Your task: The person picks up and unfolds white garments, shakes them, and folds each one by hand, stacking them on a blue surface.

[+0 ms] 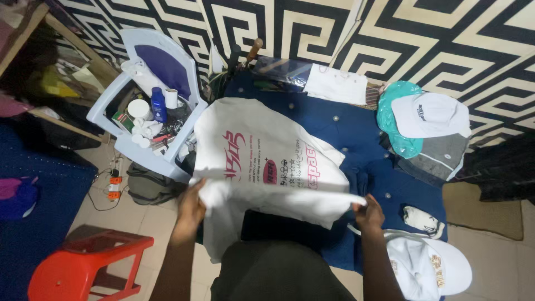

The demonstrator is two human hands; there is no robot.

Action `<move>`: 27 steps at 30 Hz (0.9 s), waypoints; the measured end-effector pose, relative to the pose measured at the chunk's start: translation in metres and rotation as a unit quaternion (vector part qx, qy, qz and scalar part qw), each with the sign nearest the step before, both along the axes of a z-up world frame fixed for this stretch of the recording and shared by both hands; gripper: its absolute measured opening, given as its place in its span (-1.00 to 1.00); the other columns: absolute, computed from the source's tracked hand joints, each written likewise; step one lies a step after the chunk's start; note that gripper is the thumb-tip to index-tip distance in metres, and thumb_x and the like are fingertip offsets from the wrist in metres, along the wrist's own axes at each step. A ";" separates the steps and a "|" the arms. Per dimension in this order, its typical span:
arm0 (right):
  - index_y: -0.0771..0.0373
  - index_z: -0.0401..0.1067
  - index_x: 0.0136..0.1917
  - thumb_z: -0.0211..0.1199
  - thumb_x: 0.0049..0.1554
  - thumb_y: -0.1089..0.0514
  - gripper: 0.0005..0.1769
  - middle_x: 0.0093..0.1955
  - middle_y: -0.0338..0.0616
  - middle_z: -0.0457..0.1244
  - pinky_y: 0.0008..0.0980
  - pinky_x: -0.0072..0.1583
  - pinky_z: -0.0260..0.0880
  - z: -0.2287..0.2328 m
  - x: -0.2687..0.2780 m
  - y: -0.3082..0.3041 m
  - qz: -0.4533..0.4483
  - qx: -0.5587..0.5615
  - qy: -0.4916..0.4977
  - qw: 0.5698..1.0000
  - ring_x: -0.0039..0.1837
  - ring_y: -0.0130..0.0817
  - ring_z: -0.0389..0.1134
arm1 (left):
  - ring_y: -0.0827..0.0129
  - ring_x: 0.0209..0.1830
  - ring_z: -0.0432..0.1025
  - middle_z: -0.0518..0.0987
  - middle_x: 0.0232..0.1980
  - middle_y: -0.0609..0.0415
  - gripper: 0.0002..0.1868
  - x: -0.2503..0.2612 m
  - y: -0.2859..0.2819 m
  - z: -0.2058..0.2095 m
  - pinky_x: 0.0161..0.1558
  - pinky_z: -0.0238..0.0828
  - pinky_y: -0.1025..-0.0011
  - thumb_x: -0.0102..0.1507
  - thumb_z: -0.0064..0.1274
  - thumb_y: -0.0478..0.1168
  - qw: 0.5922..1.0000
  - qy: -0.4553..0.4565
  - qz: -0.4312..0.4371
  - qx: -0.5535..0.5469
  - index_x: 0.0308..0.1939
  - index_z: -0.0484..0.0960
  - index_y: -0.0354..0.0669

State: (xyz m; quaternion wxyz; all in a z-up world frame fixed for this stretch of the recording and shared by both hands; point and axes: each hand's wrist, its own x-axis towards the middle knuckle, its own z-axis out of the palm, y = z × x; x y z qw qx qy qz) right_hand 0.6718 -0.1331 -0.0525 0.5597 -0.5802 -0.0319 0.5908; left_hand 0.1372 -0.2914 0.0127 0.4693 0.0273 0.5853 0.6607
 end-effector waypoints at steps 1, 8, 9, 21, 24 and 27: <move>0.20 0.40 0.27 0.21 0.22 0.21 -0.67 0.11 0.01 0.27 -0.01 0.08 0.47 -0.003 -0.005 0.012 -0.003 -0.006 0.015 1.000 0.04 -0.10 0.39 | 0.33 -0.21 0.34 0.47 -0.13 0.06 -0.62 -0.007 0.015 -0.020 -0.14 0.32 0.36 0.23 0.31 -0.19 1.000 -0.001 0.009 0.000 0.01 0.53 -0.30; 0.21 0.19 0.30 0.15 0.17 0.34 -0.56 0.06 0.08 0.29 -0.11 0.01 0.55 -0.018 -0.038 0.032 0.127 0.036 0.018 0.991 -0.01 -0.08 0.44 | 0.52 -0.26 0.30 0.40 -0.27 0.29 -0.67 0.016 0.059 -0.067 -0.14 0.30 0.50 0.23 0.38 -0.18 0.980 0.184 0.072 0.037 -0.18 0.48 -0.15; 0.06 0.14 0.42 0.15 0.11 0.40 -0.36 0.08 -0.04 0.31 -0.22 0.00 0.54 -0.021 -0.044 0.032 0.124 -0.013 -0.099 0.987 0.00 -0.19 0.44 | 0.52 -0.26 0.30 0.40 -0.27 0.29 -0.67 0.021 0.054 -0.061 -0.14 0.30 0.50 0.23 0.38 -0.18 0.980 0.185 0.071 0.037 -0.18 0.48 -0.15; 0.35 0.47 0.28 0.24 0.24 0.30 -0.67 -0.05 -0.12 0.29 -0.47 -0.03 0.38 -0.017 -0.095 0.050 0.279 0.213 -0.302 0.886 -0.06 -0.42 0.31 | 0.24 -0.24 0.38 0.41 -0.22 -0.01 -0.65 0.110 0.070 0.015 -0.08 0.39 0.31 0.37 0.16 -0.01 0.729 0.669 -0.140 -0.043 -0.13 0.44 -0.21; 0.33 0.48 0.25 0.21 0.25 0.28 -0.71 -0.05 -0.10 0.34 -0.43 -0.02 0.40 -0.001 -0.113 0.049 0.302 0.210 -0.298 0.881 -0.04 -0.40 0.35 | 0.21 -0.17 0.41 0.48 -0.20 0.01 -0.72 0.133 0.088 0.019 -0.01 0.37 0.27 0.32 0.13 -0.04 0.735 0.632 -0.244 -0.035 -0.11 0.51 -0.16; 0.31 0.51 0.19 0.22 0.18 0.29 -0.71 -0.05 -0.05 0.41 -0.42 0.08 0.40 0.000 -0.105 0.043 0.348 0.181 -0.434 0.811 -0.01 -0.32 0.44 | 0.11 -0.03 0.41 0.54 -0.12 -0.01 -0.72 0.144 0.086 0.021 0.08 0.27 0.14 0.19 0.12 -0.08 0.664 0.679 -0.279 -0.139 -0.10 0.58 -0.12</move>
